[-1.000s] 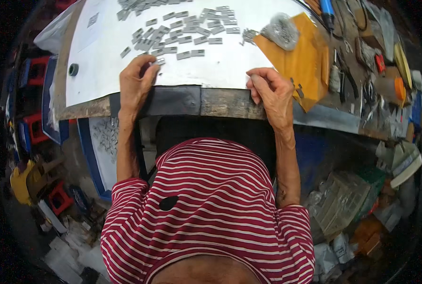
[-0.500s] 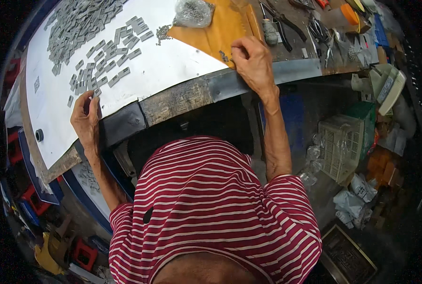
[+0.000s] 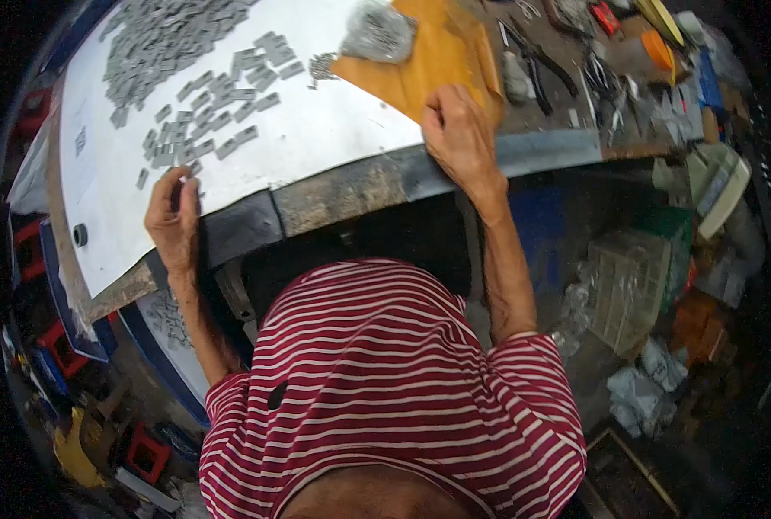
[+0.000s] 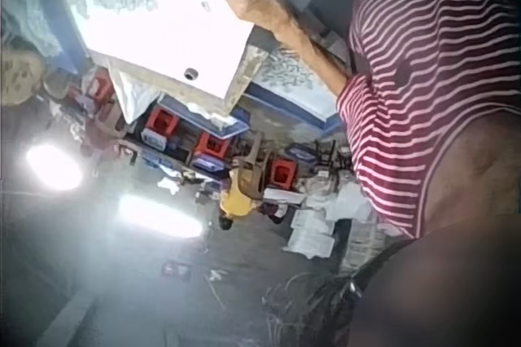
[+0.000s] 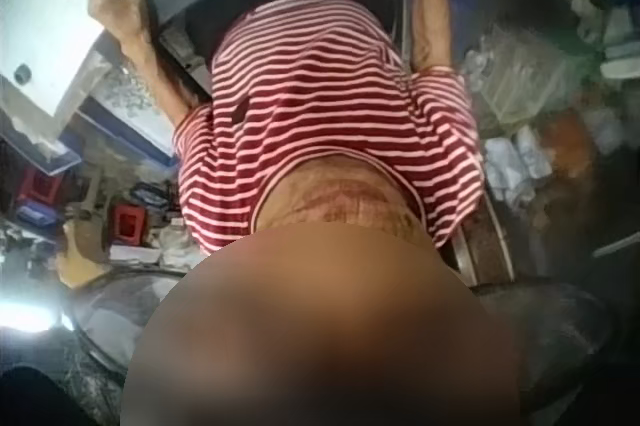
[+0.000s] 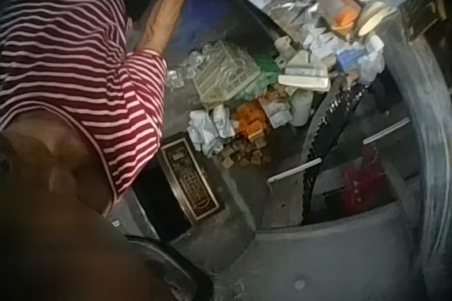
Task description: The person is manually assembling small metal components by inserting tiny pins or hooks into holes on flat metal plates at a workbench.
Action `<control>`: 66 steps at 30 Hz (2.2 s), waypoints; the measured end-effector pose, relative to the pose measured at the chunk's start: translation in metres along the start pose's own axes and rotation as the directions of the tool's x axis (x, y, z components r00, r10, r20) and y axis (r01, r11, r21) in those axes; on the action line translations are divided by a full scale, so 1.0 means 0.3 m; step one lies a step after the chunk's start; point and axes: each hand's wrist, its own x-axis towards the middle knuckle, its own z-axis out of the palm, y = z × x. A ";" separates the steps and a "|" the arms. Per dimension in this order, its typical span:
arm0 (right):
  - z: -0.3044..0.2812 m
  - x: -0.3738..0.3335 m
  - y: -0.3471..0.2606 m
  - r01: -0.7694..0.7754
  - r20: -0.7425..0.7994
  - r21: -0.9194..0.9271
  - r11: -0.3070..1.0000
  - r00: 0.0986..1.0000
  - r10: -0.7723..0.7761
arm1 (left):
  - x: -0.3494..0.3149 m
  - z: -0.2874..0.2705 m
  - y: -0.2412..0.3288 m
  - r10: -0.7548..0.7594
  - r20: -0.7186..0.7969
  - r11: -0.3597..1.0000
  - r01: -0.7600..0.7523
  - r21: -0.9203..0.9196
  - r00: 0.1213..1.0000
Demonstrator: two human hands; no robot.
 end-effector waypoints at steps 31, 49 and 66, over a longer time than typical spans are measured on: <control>-0.021 -0.001 0.048 -0.145 -0.048 0.348 0.926 0.984 0.172 | 0.618 0.229 -0.092 0.344 0.127 0.864 -0.366 0.347 0.931; -0.025 -0.006 0.051 -0.121 -0.002 0.263 0.957 0.992 0.126 | 0.461 0.181 0.107 0.228 0.093 0.965 -0.212 -0.152 0.969; -0.003 -0.009 0.066 -0.089 -0.023 0.125 0.988 0.995 0.092 | 0.115 0.181 0.317 0.213 0.294 0.907 -0.077 -0.415 0.932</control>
